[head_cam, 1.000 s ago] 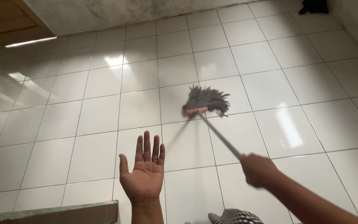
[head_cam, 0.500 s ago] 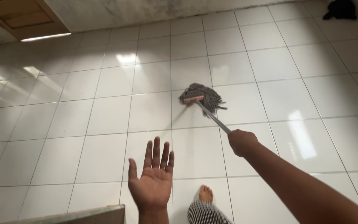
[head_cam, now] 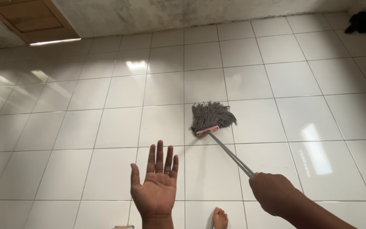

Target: The person mops a tiled floor using a mop with a grey head, moving it across the tiles and along the base of the wall.

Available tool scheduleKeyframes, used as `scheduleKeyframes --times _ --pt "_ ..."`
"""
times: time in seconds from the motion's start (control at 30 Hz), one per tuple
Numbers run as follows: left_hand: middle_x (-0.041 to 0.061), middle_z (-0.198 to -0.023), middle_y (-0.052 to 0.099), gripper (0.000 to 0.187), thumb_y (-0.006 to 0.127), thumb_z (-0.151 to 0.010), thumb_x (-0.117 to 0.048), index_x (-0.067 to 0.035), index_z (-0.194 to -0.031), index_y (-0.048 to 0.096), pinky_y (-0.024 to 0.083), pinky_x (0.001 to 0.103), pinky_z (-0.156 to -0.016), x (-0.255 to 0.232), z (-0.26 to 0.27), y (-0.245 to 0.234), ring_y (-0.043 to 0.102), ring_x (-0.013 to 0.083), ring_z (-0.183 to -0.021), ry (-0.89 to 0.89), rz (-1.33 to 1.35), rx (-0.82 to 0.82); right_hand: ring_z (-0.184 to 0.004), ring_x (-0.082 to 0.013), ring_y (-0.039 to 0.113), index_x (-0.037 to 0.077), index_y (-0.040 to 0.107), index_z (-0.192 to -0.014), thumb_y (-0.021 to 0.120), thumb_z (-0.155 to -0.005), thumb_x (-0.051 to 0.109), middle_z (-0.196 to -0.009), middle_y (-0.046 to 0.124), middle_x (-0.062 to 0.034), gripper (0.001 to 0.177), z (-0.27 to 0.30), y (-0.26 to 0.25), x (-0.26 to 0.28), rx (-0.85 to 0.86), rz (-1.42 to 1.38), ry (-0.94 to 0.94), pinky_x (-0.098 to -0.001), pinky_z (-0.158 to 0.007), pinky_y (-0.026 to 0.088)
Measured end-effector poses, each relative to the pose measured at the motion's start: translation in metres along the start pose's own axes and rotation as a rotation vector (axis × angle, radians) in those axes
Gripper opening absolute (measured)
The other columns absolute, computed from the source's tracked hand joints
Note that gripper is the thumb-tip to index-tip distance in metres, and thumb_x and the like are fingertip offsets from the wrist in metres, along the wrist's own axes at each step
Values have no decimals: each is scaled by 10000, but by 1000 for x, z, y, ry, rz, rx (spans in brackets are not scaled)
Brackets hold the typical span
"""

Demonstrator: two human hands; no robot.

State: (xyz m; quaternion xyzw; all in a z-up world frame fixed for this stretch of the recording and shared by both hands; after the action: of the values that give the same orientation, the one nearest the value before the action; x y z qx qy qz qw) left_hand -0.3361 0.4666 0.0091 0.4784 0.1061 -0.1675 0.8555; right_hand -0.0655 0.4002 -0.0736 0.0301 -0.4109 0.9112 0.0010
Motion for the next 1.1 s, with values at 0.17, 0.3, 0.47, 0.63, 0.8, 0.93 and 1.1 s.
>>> scheduleKeyframes --times 0.17,0.3,0.47,0.63,0.8,0.93,1.1 --pt "143 -1496 542 718 374 -968 -506 -29 -1504 394 423 488 -1123 -14 -19 26 509 337 -1380 -10 -23 -1 -950 -314 742 19 694 -955 615 -900 27 -1023 731 -156 96 -65 -48 13 -9 -17 3 -426 -781 609" --pt "140 -1489 545 720 378 -968 -504 -27 -1508 393 417 485 -1120 -28 -41 39 505 339 -1378 -18 -30 20 -968 -299 735 23 714 -975 660 -856 12 -1031 737 -137 132 -165 -60 4 -188 -21 8 -416 -768 613" --pt "144 -1489 537 728 381 -972 -504 -21 -1516 386 409 479 -1127 -40 -60 48 502 342 -1379 -8 -46 40 -1024 -401 678 109 401 -1470 592 -844 79 -1179 622 -197 655 -276 -64 -15 -377 -195 309 -551 -765 586" --pt "137 -1479 547 744 377 -959 -523 -24 -1510 407 410 469 -1116 -56 -77 55 509 332 -1365 -29 -88 4 -905 -357 745 20 542 -1244 423 -1010 143 -1009 720 -195 289 -256 -66 5 -515 -178 182 -480 -739 616" --pt "148 -1481 553 714 374 -964 -500 -30 -1499 403 408 488 -1124 -77 -137 75 513 346 -1371 -33 -16 10 -886 -324 764 51 567 -1100 388 -1043 167 -952 752 -157 221 -195 -120 53 -291 -185 160 -459 -770 612" --pt "147 -1482 539 697 382 -979 -503 -39 -1498 404 397 488 -1136 -92 -198 98 495 344 -1384 -79 -3 117 -898 -295 756 68 620 -1091 449 -999 139 -945 759 -116 207 -208 -179 79 -278 -183 215 -455 -766 613" --pt "151 -1451 568 679 381 -973 -498 -36 -1469 440 410 474 -1126 -112 -250 137 511 348 -1365 -177 -67 139 -935 -297 742 82 694 -1125 479 -996 151 -995 744 -108 261 -293 -245 80 -396 -207 272 -447 -786 598"
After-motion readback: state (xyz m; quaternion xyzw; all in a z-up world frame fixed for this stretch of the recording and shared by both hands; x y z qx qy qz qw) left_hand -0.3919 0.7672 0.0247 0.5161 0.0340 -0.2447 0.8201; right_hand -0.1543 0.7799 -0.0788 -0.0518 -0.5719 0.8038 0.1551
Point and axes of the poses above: each hand's wrist, its own z-axis away from the middle knuckle, its own y-axis out of the palm, x = y × z, the point moved 1 cm from there along -z, towards the middle knuckle
